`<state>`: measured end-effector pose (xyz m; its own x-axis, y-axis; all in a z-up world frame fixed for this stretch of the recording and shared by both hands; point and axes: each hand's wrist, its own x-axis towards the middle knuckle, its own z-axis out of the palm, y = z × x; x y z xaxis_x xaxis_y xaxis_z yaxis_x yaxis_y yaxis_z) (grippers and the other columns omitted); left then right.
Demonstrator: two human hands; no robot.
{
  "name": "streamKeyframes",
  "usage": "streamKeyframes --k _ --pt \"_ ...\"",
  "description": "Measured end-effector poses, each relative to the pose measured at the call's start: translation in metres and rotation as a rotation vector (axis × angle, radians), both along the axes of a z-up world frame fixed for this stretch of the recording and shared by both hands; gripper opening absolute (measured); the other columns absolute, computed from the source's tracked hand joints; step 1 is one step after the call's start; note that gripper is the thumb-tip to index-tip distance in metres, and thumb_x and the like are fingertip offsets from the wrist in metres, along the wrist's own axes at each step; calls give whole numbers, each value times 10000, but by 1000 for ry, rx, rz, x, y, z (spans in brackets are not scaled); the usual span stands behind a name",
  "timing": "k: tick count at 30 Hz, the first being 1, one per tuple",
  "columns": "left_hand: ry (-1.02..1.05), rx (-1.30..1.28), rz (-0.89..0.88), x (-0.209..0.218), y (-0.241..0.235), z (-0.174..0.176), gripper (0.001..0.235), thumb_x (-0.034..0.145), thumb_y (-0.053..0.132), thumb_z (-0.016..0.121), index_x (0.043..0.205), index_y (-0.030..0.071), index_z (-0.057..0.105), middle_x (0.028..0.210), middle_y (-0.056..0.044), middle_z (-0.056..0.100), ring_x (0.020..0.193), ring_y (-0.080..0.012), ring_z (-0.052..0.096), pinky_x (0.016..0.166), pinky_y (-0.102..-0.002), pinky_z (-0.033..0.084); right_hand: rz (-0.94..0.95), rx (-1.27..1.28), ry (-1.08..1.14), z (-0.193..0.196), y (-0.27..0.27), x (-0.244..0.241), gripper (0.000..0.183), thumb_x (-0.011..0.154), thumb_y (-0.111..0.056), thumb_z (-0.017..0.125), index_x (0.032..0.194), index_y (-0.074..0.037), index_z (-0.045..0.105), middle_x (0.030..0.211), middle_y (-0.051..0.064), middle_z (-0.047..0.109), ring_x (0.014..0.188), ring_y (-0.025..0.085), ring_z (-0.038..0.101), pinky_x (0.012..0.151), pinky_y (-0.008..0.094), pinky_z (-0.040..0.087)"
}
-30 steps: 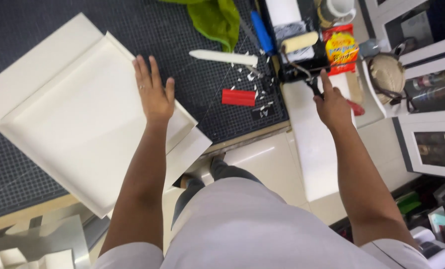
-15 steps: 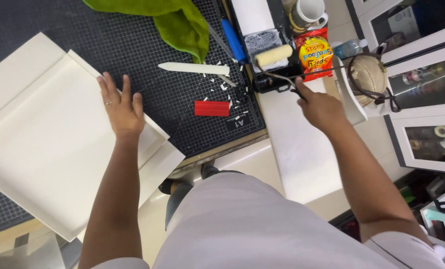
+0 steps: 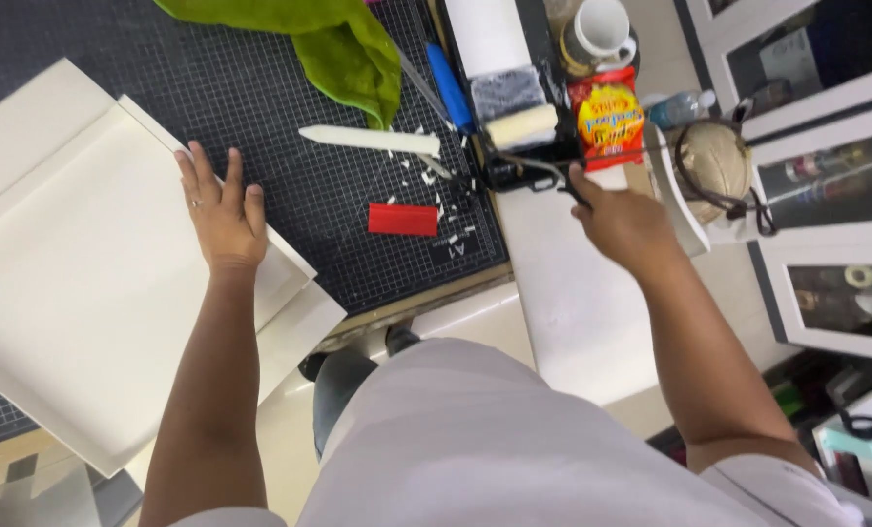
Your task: Smoothing material onto a cardboard box using a roller and bone folder, then trimming edges with scissors.
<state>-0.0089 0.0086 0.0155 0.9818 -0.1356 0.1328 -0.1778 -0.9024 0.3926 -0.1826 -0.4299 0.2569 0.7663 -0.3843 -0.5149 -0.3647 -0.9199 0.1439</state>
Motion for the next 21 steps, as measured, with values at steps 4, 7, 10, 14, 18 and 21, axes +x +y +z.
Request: streamKeyframes --k 4,7,10,14,18,21 --pt "-25 -14 -13 -4 3 -4 643 1100 563 226 1651 299 424 1729 52 -1 1573 -220 -27 1317 -434 105 12 -15 11 -51 -13 30 596 1060 -406 474 1638 -339 347 1198 261 734 1168 439 685 967 570 524" --pt "-89 -33 -33 5 5 -11 610 1103 514 344 1656 273 438 1727 -7 19 1571 -276 -6 1312 -463 124 52 23 -135 -60 -10 52 583 1084 -371 491 1641 -268 351 1221 286 706 1192 456 656 969 595 516" --pt "-71 -37 -47 6 5 -18 607 1086 465 431 1665 289 374 1728 -40 17 1573 -302 -21 1311 -480 104 -174 465 -366 -45 0 36 581 1066 -269 554 1618 -171 402 807 196 713 538 308 694 539 409 591" --pt "-85 -134 -108 8 11 -20 656 1088 415 460 1689 294 226 1741 -73 5 1592 -332 -14 1313 -505 82 -224 680 -538 -22 45 13 614 1064 -123 549 1635 -67 329 811 257 648 536 331 648 496 427 549" --pt "114 -25 -165 19 25 5 683 1096 341 399 1689 291 64 1760 -2 19 1601 -232 -61 1308 -489 -34 -114 615 -402 21 144 -6 695 964 -137 657 1589 -336 430 1248 234 708 778 395 743 709 494 611" --pt "-117 -66 -357 60 57 10 623 1203 439 349 1694 170 76 1760 -55 38 1614 -352 -35 1319 -585 39 324 413 -331 -32 172 -26 711 1020 -311 596 1606 -497 240 931 23 669 788 244 644 633 446 537"
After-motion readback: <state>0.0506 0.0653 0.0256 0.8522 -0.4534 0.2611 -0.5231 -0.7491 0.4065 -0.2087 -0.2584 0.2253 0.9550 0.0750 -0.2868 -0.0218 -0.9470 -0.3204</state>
